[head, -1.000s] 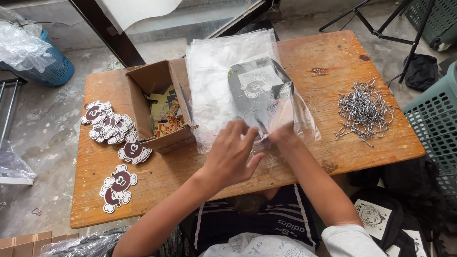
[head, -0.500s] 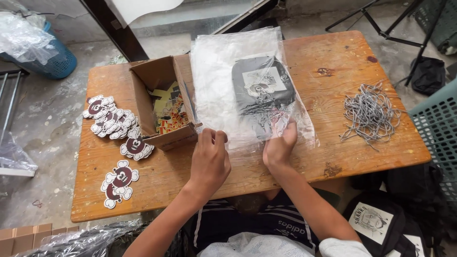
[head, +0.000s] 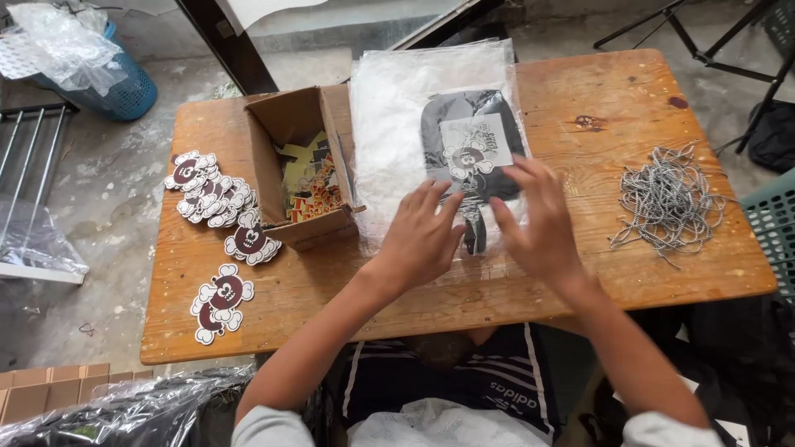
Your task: The person sits at a wooden table and assembles small black pouches by attaching a metal chain and a sticker to each one. They then place the finished pouches into clear plastic bags and set them aside.
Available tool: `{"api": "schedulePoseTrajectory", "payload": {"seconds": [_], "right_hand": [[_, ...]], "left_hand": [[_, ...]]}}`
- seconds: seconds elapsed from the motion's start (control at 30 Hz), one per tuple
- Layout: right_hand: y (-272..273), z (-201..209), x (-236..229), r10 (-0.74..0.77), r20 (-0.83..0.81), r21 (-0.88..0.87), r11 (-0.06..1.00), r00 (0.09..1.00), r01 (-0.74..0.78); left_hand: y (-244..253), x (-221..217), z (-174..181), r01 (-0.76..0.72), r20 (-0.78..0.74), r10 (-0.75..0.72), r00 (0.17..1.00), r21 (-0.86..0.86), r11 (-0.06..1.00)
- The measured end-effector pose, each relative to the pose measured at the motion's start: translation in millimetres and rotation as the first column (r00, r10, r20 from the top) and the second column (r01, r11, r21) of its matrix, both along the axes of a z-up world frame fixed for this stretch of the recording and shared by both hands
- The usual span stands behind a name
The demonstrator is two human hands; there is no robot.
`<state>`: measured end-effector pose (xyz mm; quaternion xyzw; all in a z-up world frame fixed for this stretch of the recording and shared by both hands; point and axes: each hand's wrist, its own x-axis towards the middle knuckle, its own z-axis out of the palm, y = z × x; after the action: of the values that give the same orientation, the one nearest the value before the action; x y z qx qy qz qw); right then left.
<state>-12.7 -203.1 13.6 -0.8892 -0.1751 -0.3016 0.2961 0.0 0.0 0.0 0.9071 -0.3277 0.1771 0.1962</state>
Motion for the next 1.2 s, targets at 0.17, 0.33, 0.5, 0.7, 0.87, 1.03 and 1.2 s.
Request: {"api": "schedulePoseTrajectory", "payload": {"seconds": [0.17,0.33,0.5,0.7,0.87,1.03,1.2], "right_hand": [[-3.8,-22.8,57.6,-0.111,-0.395,-0.496,0.862,0.912,-0.11],[-1.9,-17.3,67.9,-0.258,-0.633,-0.617,0.737,0.73,-0.275],[-2.7,-6.7,82.8,-0.352,-0.692,-0.63,0.722,0.63,-0.287],[51.4,31.4,82.6,-0.03,-0.247,-0.689,0.708,0.968,-0.154],[143.7,58.1,100.3,0.407,0.024,-0.48,0.806,0.913,-0.347],[218.0,45.1,141.1,0.582,-0.038,-0.466,0.709,0.812,-0.53],[249.6,29.9,168.3,0.453,-0.363,-0.656,0.496,0.814,-0.569]], "left_hand": [[-16.9,19.1,-25.6,0.025,-0.183,0.01,0.983,0.187,0.982],[-13.7,23.9,-39.3,-0.004,-0.207,0.036,0.978,0.151,0.989],[-2.7,7.7,-37.1,-0.045,-0.007,0.044,0.999,-0.084,0.995],[76.4,-40.6,31.6,-0.336,0.206,0.363,0.908,-0.157,0.929],[104.3,-43.8,-0.6,-0.49,0.234,0.493,0.838,-0.078,0.868],[97.4,-61.0,-21.7,-0.479,0.245,0.492,0.835,-0.114,0.87],[97.5,-70.5,-25.7,-0.445,0.248,0.473,0.845,-0.163,0.881]]}}
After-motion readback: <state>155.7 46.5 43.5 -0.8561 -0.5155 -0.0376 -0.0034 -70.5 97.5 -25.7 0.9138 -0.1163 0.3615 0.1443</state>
